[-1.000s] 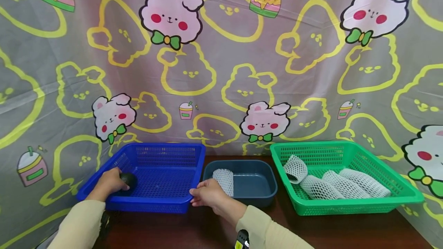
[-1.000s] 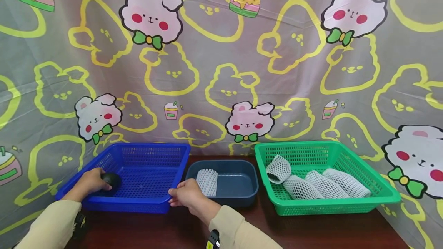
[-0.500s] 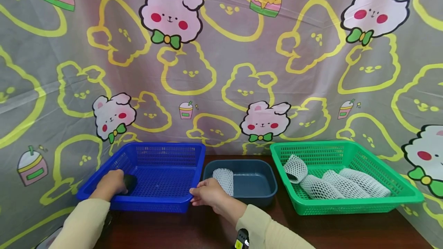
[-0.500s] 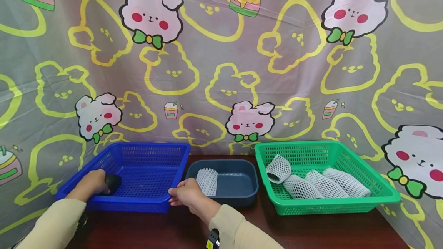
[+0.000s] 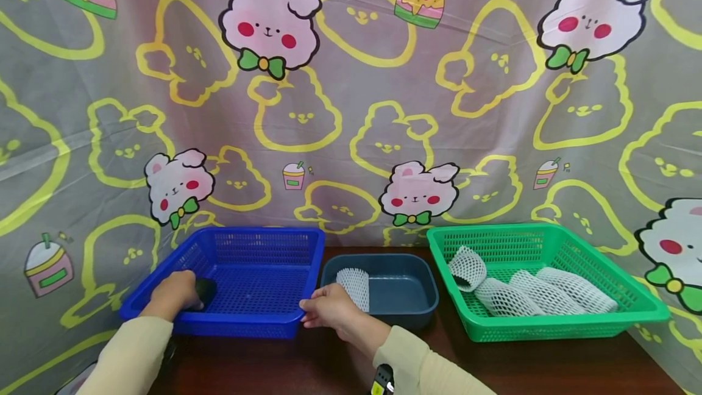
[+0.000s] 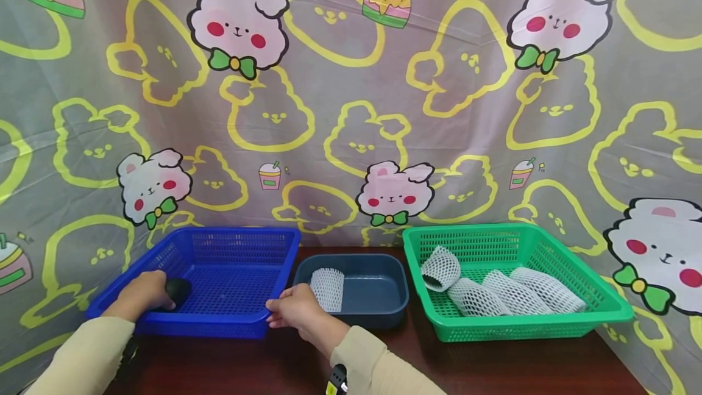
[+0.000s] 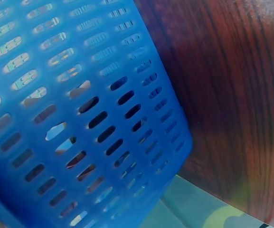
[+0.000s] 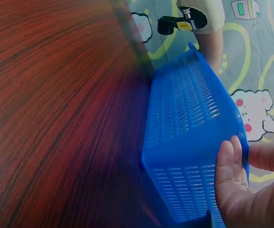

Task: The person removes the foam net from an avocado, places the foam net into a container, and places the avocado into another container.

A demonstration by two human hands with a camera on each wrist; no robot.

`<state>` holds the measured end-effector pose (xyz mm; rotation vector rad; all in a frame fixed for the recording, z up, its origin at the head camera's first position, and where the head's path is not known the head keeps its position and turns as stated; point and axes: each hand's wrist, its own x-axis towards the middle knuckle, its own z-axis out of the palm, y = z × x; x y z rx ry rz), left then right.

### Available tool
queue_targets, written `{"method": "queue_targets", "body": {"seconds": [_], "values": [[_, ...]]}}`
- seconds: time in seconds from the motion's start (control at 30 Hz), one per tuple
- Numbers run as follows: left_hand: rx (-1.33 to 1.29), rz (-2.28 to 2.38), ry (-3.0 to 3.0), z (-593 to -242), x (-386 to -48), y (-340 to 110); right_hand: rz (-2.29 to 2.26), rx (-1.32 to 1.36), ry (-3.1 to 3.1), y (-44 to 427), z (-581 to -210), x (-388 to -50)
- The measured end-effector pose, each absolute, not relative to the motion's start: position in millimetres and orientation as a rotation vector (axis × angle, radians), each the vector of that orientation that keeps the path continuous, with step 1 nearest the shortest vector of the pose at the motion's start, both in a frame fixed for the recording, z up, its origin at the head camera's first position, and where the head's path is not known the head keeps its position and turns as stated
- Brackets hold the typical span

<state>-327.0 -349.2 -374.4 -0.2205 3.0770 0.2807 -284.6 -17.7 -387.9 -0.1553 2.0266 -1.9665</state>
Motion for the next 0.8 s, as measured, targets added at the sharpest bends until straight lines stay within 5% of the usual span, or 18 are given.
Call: {"method": "queue_targets", "body": {"seconds": [0.8], "values": [[-0.177,0.32,3.068,-370.7,-323.6,-351.8,-2.014,-0.176,2.009,-18.8,-390.5,-283.2]]}}
